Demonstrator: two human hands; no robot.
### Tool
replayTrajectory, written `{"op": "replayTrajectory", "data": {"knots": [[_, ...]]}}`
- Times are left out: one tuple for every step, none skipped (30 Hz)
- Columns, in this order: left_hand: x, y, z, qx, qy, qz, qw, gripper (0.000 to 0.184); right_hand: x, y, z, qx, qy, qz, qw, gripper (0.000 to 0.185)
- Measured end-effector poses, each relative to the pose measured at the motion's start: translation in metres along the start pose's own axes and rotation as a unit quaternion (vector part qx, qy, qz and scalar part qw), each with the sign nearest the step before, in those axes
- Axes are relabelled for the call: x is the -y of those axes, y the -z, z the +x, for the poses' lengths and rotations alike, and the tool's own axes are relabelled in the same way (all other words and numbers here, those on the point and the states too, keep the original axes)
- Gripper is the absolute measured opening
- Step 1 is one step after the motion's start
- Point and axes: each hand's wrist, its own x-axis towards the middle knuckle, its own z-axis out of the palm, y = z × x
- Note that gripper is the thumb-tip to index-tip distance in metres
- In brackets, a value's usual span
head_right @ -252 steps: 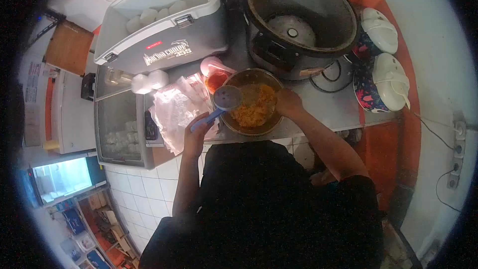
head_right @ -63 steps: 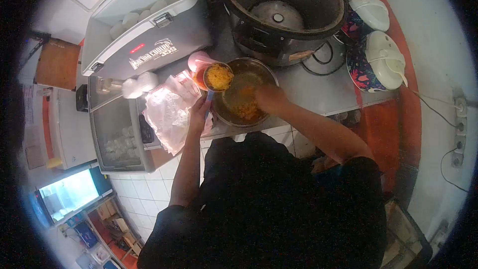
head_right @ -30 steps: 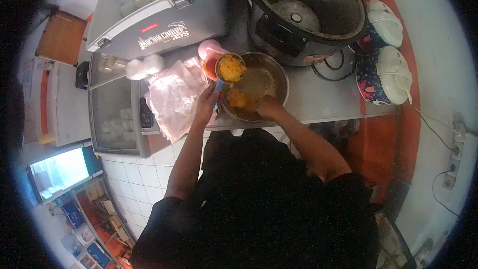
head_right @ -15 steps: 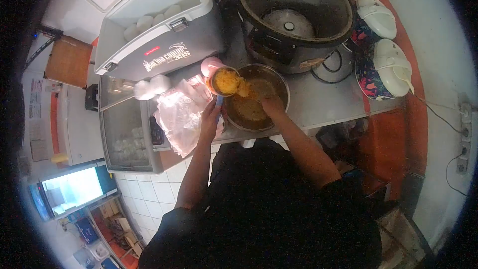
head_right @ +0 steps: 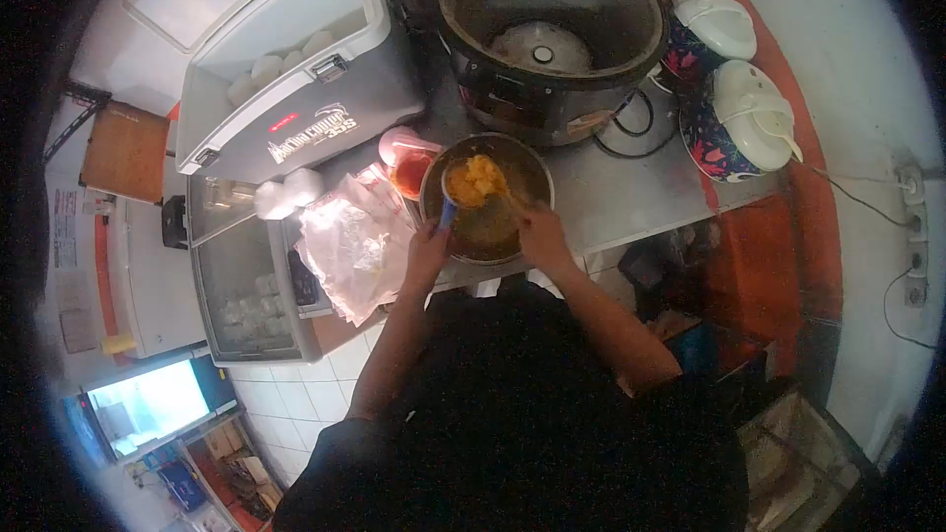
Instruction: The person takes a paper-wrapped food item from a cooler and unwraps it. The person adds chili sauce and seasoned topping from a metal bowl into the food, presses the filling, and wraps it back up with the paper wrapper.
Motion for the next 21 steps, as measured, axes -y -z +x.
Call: {"op": "replayTrajectory", "data": {"knots": [[0.004, -0.005, 0.002, 0.002, -0.001, 0.001, 1.000, 0.026, 0.001, -0.008, -0.006, 0.017, -0.003, -0.024, 1.000, 0.018], [0.010, -0.009, 0.005, 0.033, 0.031, 0.005, 0.999, 0.024, 0.001, -0.014, -0.013, 0.033, -0.006, -0.048, 0.998, 0.022], [0.004, -0.012, 0.005, 0.062, 0.064, 0.009, 0.996, 0.024, 0.005, -0.018, -0.018, 0.031, -0.007, -0.048, 0.998, 0.022], [-0.002, -0.014, 0.003, 0.064, 0.062, 0.009, 0.996, 0.024, 0.009, -0.021, -0.024, 0.037, -0.004, -0.065, 0.997, 0.026], [-0.006, -0.016, -0.002, 0.071, 0.100, -0.030, 0.992, 0.022, 0.010, -0.021, -0.028, 0.045, -0.002, -0.082, 0.996, 0.031], [-0.012, -0.016, -0.006, 0.079, 0.138, -0.070, 0.985, 0.021, 0.011, -0.019, -0.029, 0.043, -0.003, -0.082, 0.996, 0.031], [-0.011, -0.017, -0.006, 0.080, 0.138, -0.070, 0.985, 0.021, 0.012, -0.016, -0.031, 0.079, -0.005, -0.096, 0.992, 0.036], [-0.008, -0.015, -0.005, 0.094, 0.149, -0.096, 0.980, 0.021, 0.013, -0.014, -0.033, 0.115, -0.009, -0.110, 0.987, 0.042], [-0.004, -0.015, -0.005, 0.109, 0.159, -0.123, 0.974, 0.020, 0.013, -0.012, -0.033, 0.115, -0.011, -0.110, 0.987, 0.042], [0.000, -0.015, -0.004, 0.112, 0.159, -0.122, 0.973, 0.020, 0.013, -0.009, -0.032, 0.125, -0.001, -0.114, 0.986, 0.044], [0.005, -0.015, -0.004, 0.122, 0.151, -0.125, 0.973, 0.019, 0.013, -0.006, -0.030, 0.135, 0.010, -0.119, 0.984, 0.046], [0.007, -0.015, -0.004, 0.130, 0.143, -0.128, 0.973, 0.018, 0.020, 0.004, -0.025, 0.135, 0.010, -0.120, 0.984, 0.046], [0.005, -0.015, -0.006, 0.130, 0.142, -0.129, 0.973, 0.018, 0.030, 0.018, -0.018, 0.190, 0.018, -0.128, 0.973, 0.052], [0.004, -0.013, -0.008, 0.144, 0.179, -0.183, 0.956, 0.017, 0.036, 0.028, -0.013, 0.245, 0.028, -0.135, 0.960, 0.059], [0.001, -0.010, -0.011, 0.157, 0.215, -0.236, 0.935, 0.017, 0.035, 0.032, -0.011, 0.247, 0.030, -0.134, 0.959, 0.059], [-0.002, -0.007, -0.012, 0.154, 0.215, -0.236, 0.935, 0.017, 0.031, 0.037, -0.010, 0.200, 0.026, -0.076, 0.976, 0.052], [-0.005, -0.006, -0.014, 0.125, 0.196, -0.218, 0.948, 0.017, 0.029, 0.041, -0.007, 0.153, 0.022, -0.019, 0.988, 0.045], [-0.008, -0.005, -0.015, 0.097, 0.176, -0.199, 0.959, 0.018, 0.029, 0.045, 0.000, 0.155, 0.022, -0.018, 0.988, 0.045], [-0.012, -0.003, -0.015, 0.096, 0.177, -0.200, 0.959, 0.018, 0.028, 0.049, 0.011, 0.150, -0.009, -0.034, 0.988, 0.038], [-0.016, 0.001, -0.014, 0.063, 0.157, -0.157, 0.973, 0.018, 0.026, 0.053, 0.023, 0.144, -0.041, -0.049, 0.988, 0.031], [-0.018, 0.005, -0.013, 0.032, 0.136, -0.113, 0.984, 0.021, 0.012, 0.046, 0.037, 0.155, -0.023, -0.087, 0.984, 0.028]]}}
